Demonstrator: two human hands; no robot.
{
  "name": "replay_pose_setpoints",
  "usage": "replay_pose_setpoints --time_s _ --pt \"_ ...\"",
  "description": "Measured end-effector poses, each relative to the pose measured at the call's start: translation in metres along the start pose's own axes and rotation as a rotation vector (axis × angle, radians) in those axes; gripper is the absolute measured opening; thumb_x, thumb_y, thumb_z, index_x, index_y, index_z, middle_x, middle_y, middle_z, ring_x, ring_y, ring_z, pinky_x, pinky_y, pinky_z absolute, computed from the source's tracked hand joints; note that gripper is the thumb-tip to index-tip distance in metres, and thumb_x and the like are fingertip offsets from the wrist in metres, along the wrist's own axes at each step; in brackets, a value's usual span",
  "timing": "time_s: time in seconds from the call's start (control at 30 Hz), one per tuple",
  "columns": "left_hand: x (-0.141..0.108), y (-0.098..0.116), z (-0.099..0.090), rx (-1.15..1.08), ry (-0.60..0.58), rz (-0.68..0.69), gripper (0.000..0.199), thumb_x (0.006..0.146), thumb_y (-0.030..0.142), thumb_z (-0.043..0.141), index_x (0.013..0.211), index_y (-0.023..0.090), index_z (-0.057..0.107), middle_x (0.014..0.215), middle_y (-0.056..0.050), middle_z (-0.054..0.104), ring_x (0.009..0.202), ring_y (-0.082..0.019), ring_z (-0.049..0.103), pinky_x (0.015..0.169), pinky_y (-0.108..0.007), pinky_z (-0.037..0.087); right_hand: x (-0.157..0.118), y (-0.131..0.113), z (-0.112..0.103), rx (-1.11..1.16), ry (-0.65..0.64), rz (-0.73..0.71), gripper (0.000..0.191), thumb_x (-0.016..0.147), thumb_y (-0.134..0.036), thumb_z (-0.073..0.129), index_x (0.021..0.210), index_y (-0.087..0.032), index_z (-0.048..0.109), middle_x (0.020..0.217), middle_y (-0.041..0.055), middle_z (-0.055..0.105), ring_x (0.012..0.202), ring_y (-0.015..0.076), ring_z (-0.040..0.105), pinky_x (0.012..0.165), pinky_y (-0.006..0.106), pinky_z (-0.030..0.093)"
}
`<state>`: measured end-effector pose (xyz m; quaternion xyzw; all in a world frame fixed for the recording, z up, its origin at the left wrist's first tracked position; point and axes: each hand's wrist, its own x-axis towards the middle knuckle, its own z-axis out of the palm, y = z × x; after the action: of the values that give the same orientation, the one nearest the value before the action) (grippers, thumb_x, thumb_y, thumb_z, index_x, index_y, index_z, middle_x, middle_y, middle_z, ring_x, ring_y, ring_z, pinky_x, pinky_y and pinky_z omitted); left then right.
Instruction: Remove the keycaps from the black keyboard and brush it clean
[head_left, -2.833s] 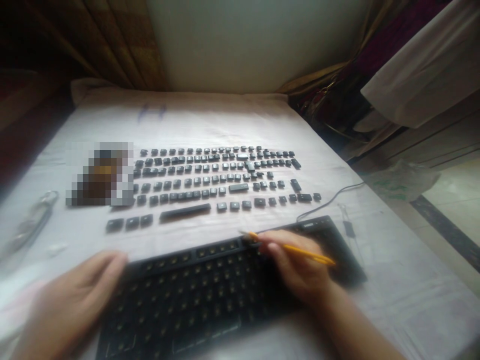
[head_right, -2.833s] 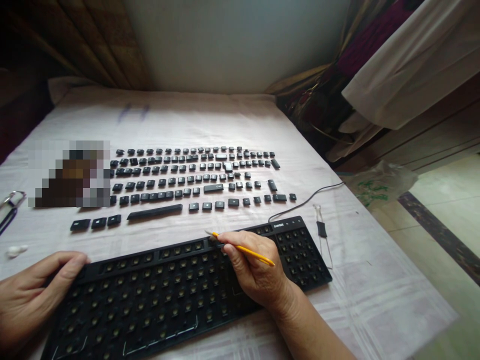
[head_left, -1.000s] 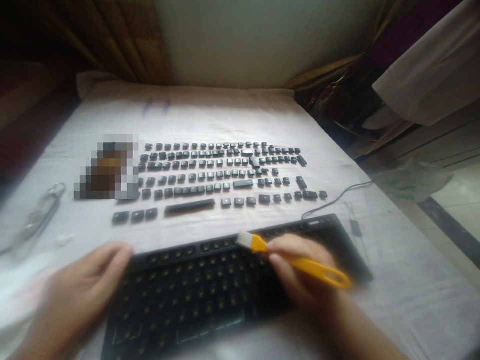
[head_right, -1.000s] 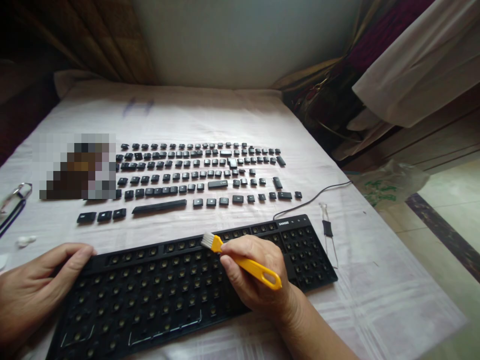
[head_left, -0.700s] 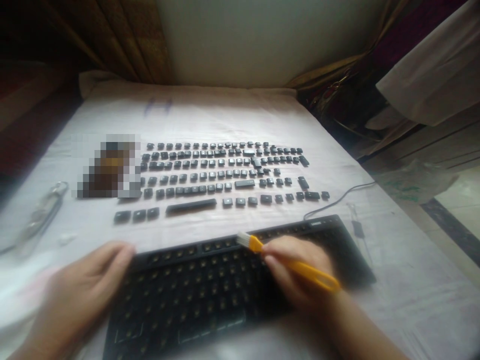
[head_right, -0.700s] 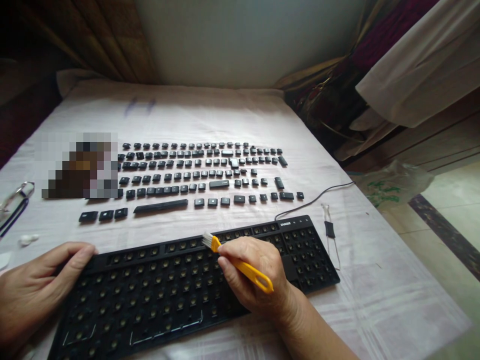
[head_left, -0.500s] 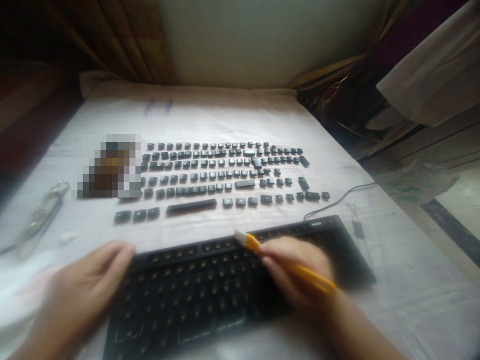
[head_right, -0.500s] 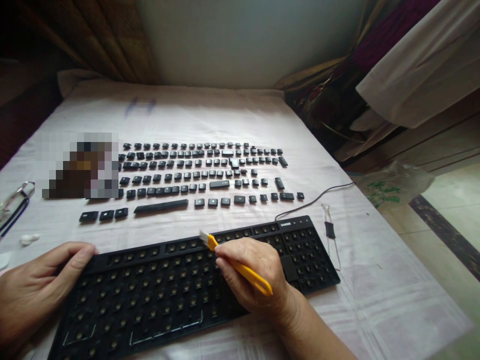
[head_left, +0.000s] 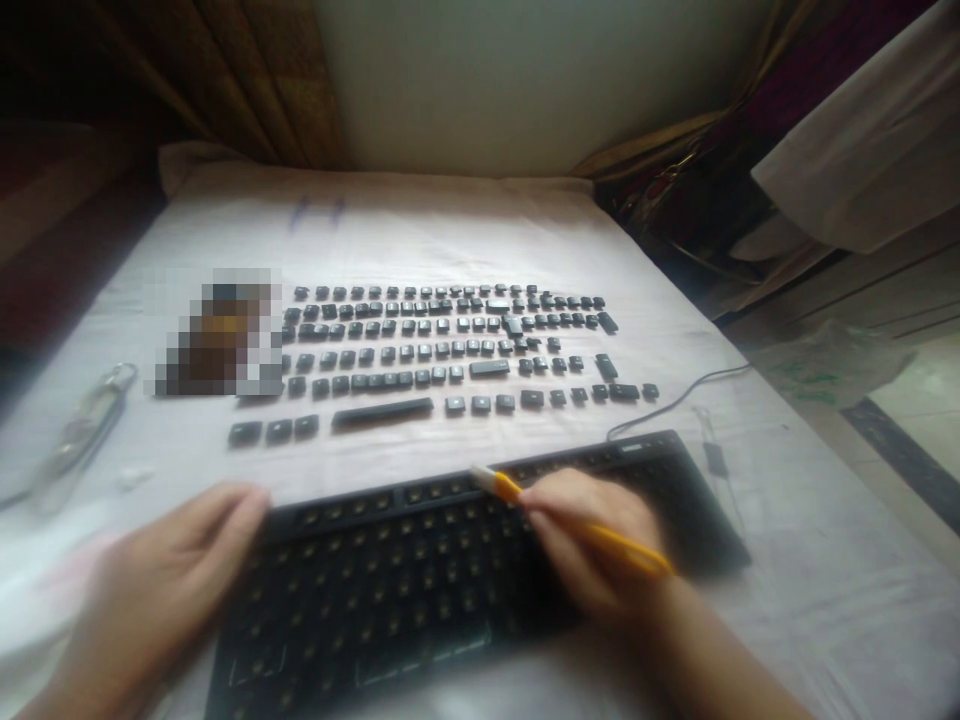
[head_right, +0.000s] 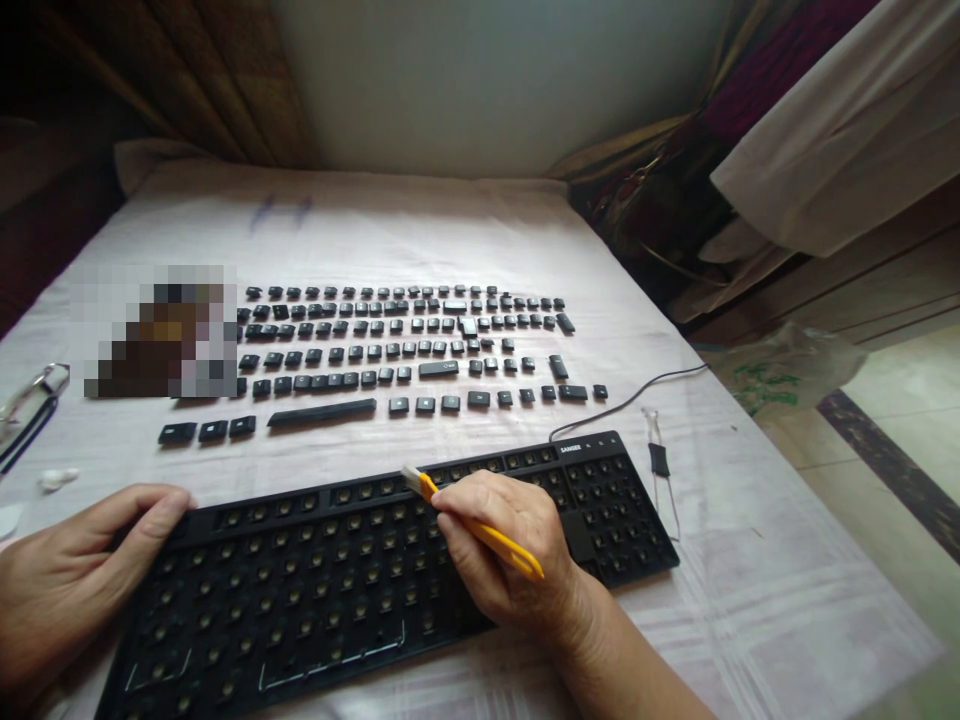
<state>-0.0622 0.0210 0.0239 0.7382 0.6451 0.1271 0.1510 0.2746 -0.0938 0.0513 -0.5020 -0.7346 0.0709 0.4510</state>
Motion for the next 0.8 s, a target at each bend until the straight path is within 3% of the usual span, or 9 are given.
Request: replay_pose_setpoints --time_s 0.2,0.5,0.8 --pt "-0.001 0.003 -0.001 0.000 0.004 0.008 0.039 0.087 0.055 0.045 0.081 0.028 0.071 0.077 0.004 0.076 0.070 -0.015 0.071 0.065 -0.019 0.051 -0.002 0.003 0.003 0.015 0.063 -0.012 0.027 0.088 -0.002 0.058 0.106 -0.020 0.069 0.084 0.0053 0.080 0.070 0.0167 0.078 0.065 0.023 0.064" --pt "0.012 -0.028 0.004 0.054 -0.105 0.044 0.043 0.082 0.063 0.047 0.084 0.031 0.076 0.081 0.005 0.079 0.071 -0.016 0.075 0.064 -0.018 0.055 -0.005 -0.003 -0.004 -0.061 0.070 0.029 0.025 0.086 -0.003 0.055 0.101 -0.020 0.066 0.075 0.0025 0.076 0.060 0.0148 0.073 0.059 0.023 0.061" --pt "0.011 -0.027 0.004 0.051 -0.089 0.069 0.043 0.084 0.063 0.046 0.084 0.031 0.076 0.080 0.005 0.079 0.069 -0.016 0.075 0.062 -0.018 0.055 -0.003 0.001 0.001 -0.050 0.030 0.017 0.021 0.090 -0.005 0.056 0.101 -0.020 0.067 0.080 0.0042 0.079 0.066 0.0161 0.077 0.061 0.023 0.062"
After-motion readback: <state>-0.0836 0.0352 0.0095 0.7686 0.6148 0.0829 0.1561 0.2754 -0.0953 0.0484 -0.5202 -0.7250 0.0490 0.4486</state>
